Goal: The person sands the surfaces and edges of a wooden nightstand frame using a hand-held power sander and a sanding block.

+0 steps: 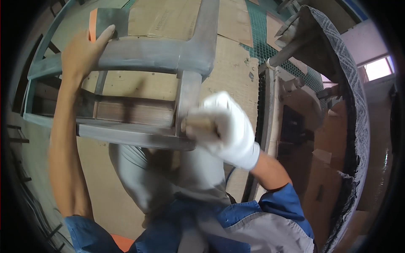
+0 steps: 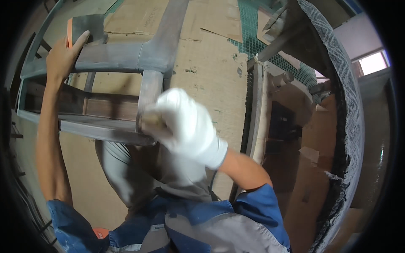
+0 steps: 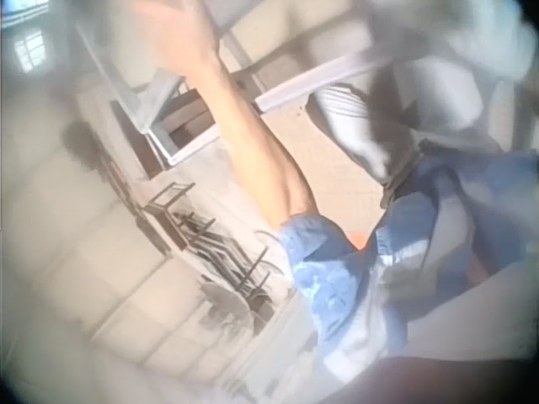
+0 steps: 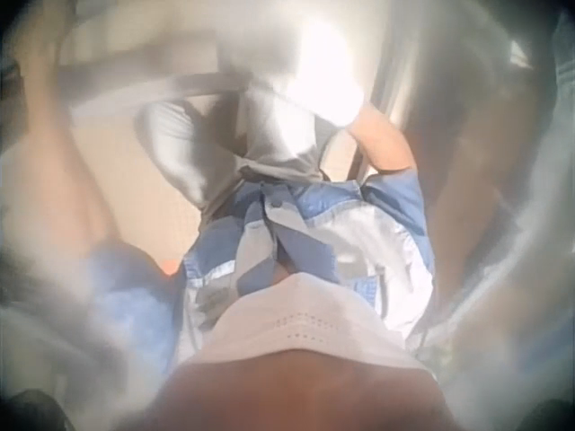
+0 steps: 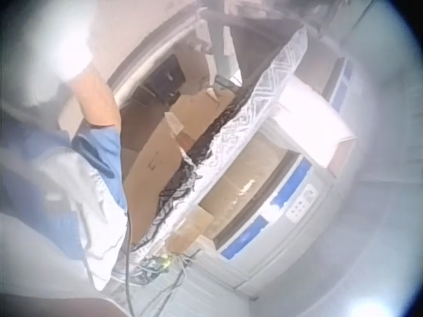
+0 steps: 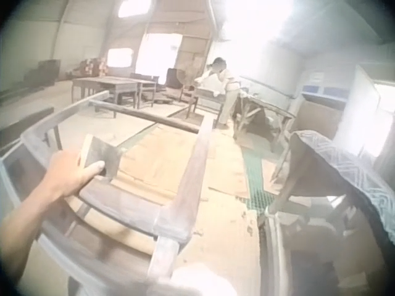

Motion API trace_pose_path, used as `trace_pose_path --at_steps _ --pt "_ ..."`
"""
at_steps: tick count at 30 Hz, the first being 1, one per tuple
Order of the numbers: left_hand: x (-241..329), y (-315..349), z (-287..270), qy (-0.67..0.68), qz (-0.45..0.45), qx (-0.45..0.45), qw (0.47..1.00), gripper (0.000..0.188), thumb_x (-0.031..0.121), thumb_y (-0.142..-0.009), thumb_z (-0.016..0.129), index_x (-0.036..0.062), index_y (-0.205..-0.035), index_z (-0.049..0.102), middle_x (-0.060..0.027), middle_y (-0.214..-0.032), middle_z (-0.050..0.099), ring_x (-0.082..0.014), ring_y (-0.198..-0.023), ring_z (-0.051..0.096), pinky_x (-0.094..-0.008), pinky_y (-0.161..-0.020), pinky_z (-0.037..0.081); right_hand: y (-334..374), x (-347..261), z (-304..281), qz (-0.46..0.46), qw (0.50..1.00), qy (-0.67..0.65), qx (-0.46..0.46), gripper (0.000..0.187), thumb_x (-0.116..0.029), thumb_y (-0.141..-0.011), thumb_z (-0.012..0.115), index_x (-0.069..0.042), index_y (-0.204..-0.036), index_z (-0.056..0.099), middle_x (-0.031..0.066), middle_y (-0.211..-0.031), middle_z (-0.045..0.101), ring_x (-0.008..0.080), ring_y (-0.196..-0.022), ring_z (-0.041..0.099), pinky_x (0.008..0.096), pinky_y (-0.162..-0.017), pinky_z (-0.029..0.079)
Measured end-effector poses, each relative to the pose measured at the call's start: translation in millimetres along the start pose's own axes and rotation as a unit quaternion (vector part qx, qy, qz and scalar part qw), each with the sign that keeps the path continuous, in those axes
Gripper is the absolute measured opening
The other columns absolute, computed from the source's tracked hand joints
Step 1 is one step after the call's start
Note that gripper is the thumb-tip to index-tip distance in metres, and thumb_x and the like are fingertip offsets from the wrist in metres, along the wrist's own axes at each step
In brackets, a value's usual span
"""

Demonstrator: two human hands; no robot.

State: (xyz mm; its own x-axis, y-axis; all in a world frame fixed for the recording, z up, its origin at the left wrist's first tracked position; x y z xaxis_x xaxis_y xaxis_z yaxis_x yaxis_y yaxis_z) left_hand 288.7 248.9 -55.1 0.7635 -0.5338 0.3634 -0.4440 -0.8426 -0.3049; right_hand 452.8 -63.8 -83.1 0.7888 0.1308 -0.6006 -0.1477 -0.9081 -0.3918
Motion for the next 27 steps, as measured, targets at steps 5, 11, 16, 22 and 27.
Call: trace_pose_path --at_steps 5,11,16,22,27 --pt "-5.0 1.2 1.3 0.072 0.018 0.047 0.996 0.074 0.073 -0.089 0.062 -0.0005 -0.081 0.067 -0.019 -0.076 0.066 -0.0336 -0.075 0.064 -0.0411 -0.078 0.049 -10.1 22.8 13.2 -0.129 0.982 -0.023 0.136 0.019 -0.004 -0.08 0.083 -0.003 -0.096 0.074 0.0136 -0.087 0.066 0.0266 -0.074 0.066 0.0355 -0.068 0.053" --pt "-7.7 -1.6 -1.6 0.02 0.0 -0.048 0.999 0.076 0.075 -0.09 0.058 -0.0001 -0.085 0.069 -0.0212 -0.084 0.07 -0.0386 -0.083 0.066 -0.0437 -0.081 0.049 -40.6 -4.8 -3.8 -0.006 0.995 0.097 0.015 0.014 -0.022 -0.083 0.077 -0.014 -0.093 0.07 0.008 -0.092 0.065 0.0259 -0.083 0.065 0.0403 -0.07 0.054" --pt "-13.5 -13.3 4.7 -0.024 0.029 0.008 0.999 0.077 0.076 -0.091 0.055 0.0002 -0.084 0.068 -0.0182 -0.079 0.068 -0.0359 -0.078 0.064 -0.0433 -0.078 0.049 -22.2 -27.3 -7.4 -0.13 0.984 0.121 -0.019 0.014 -0.022 -0.085 0.075 -0.015 -0.091 0.065 0.0042 -0.086 0.063 0.0238 -0.08 0.067 0.0348 -0.065 0.055" --pt "-16.4 -3.4 1.7 0.024 0.048 -0.011 0.998 0.079 0.076 -0.09 0.055 -0.0022 -0.085 0.068 -0.0219 -0.084 0.07 -0.039 -0.083 0.066 -0.0446 -0.078 0.049 -47.4 -46.1 0.5 -0.028 0.976 0.209 -0.054 0.02 -0.021 -0.091 0.072 -0.003 -0.098 0.066 0.0178 -0.09 0.069 0.0361 -0.081 0.071 0.043 -0.072 0.058" --pt "-4.6 -11.7 2.6 -0.026 0.046 -0.026 0.998 0.074 0.073 -0.091 0.054 0.0015 -0.092 0.072 -0.0228 -0.092 0.073 -0.0424 -0.089 0.068 -0.0468 -0.081 0.051 -69.9 -56.2 -7.6 0.024 0.938 0.33 -0.107 0.024 -0.02 -0.089 0.07 0.004 -0.088 0.066 0.023 -0.08 0.069 0.0388 -0.072 0.071 0.0435 -0.065 0.059"
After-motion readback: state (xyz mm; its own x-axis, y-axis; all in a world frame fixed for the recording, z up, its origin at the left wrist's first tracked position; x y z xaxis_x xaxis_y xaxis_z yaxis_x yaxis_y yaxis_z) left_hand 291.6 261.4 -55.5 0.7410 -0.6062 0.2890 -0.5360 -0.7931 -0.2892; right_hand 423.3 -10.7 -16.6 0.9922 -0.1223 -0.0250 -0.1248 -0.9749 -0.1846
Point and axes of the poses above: each hand's wrist, its own y-axis away from the middle knuckle, its own z-axis out of the palm, x = y × z, the point moved 1 cm from there along -y, towards the middle knuckle
